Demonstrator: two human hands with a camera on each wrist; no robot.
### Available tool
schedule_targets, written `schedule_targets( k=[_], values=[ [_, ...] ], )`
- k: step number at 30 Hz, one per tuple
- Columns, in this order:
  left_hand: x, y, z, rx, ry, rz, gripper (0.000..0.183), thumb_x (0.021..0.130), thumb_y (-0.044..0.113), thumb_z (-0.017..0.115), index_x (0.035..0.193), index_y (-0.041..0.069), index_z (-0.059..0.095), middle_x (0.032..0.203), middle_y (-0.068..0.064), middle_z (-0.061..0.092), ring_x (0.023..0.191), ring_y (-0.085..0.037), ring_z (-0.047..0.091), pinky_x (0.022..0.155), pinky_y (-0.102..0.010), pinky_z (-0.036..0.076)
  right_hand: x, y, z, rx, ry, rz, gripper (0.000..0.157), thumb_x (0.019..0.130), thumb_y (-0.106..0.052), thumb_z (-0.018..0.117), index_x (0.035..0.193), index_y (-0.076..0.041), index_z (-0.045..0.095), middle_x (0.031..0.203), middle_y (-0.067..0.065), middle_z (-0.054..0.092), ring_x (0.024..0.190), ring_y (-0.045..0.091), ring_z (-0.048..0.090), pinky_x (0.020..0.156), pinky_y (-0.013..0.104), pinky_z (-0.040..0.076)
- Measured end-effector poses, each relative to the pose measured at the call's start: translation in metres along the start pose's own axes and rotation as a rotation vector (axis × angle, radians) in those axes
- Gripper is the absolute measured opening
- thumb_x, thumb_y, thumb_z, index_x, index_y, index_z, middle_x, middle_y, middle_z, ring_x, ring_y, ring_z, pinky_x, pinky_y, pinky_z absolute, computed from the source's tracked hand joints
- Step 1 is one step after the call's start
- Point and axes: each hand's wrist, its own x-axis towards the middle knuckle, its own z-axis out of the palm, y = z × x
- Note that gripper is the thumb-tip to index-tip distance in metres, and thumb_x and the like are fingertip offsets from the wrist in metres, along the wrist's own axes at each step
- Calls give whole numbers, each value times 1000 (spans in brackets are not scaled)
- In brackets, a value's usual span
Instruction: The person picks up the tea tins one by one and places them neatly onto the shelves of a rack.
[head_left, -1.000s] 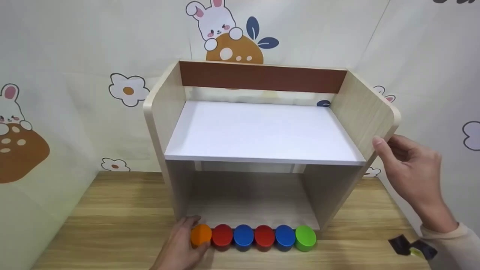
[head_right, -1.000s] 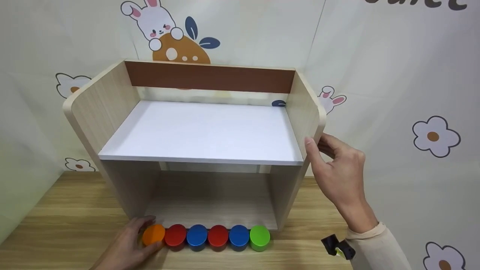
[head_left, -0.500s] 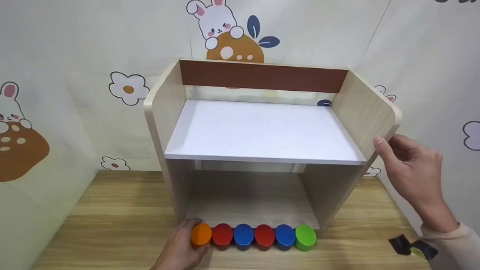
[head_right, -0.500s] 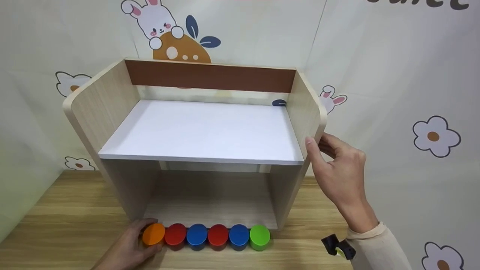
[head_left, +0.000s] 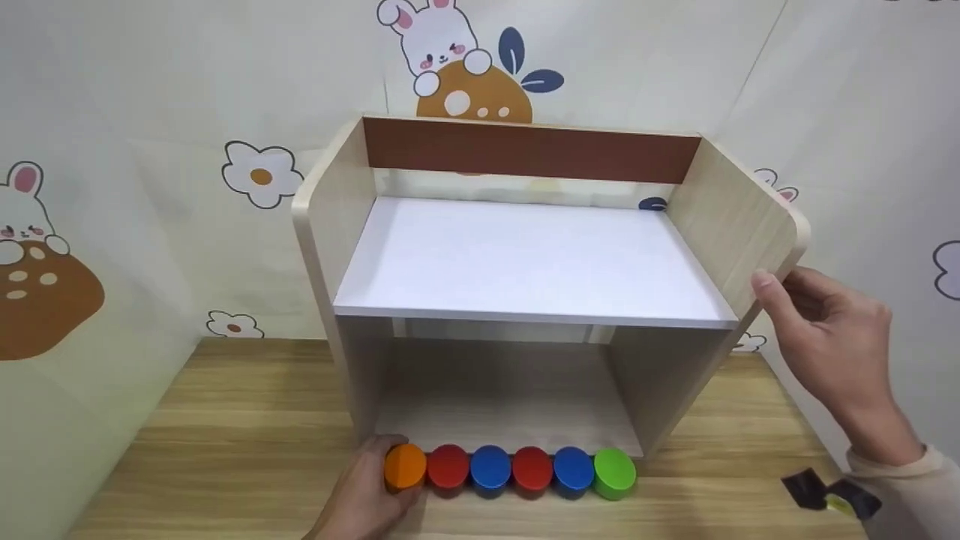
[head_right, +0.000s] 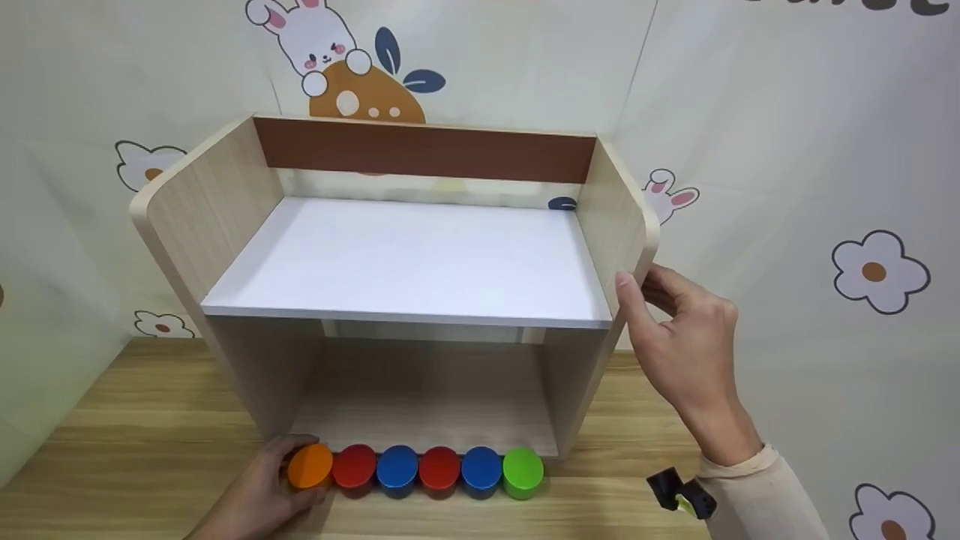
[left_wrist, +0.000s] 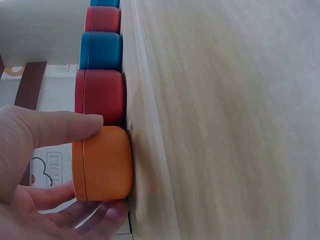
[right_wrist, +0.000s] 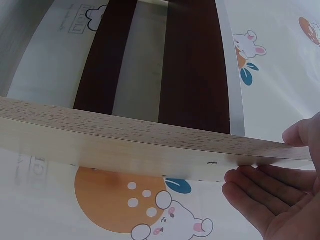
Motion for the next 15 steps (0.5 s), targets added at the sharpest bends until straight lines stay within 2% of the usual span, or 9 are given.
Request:
schedule_targets(
  k=[6,15],
  values=[
    [-2,4,-5,-3,17,-26,65,68,5,91,125,-2,59,120,-12,59,101,-26,58,99,-54,49,1,0,0,-22,-5,-7,39,98,-27,67,121,5,70,113,26,70,85,-25,51,76,1,41],
    [-10,18,-15,7,58,17,64,68,4,90,125,-1,60,119,-10,60,103,-27,59,99,-55,49,1,1,0,-6,3,-16,37,97,-24,68,118,6,71,110,27,70,83,-26,51,74,1,42]
  ],
)
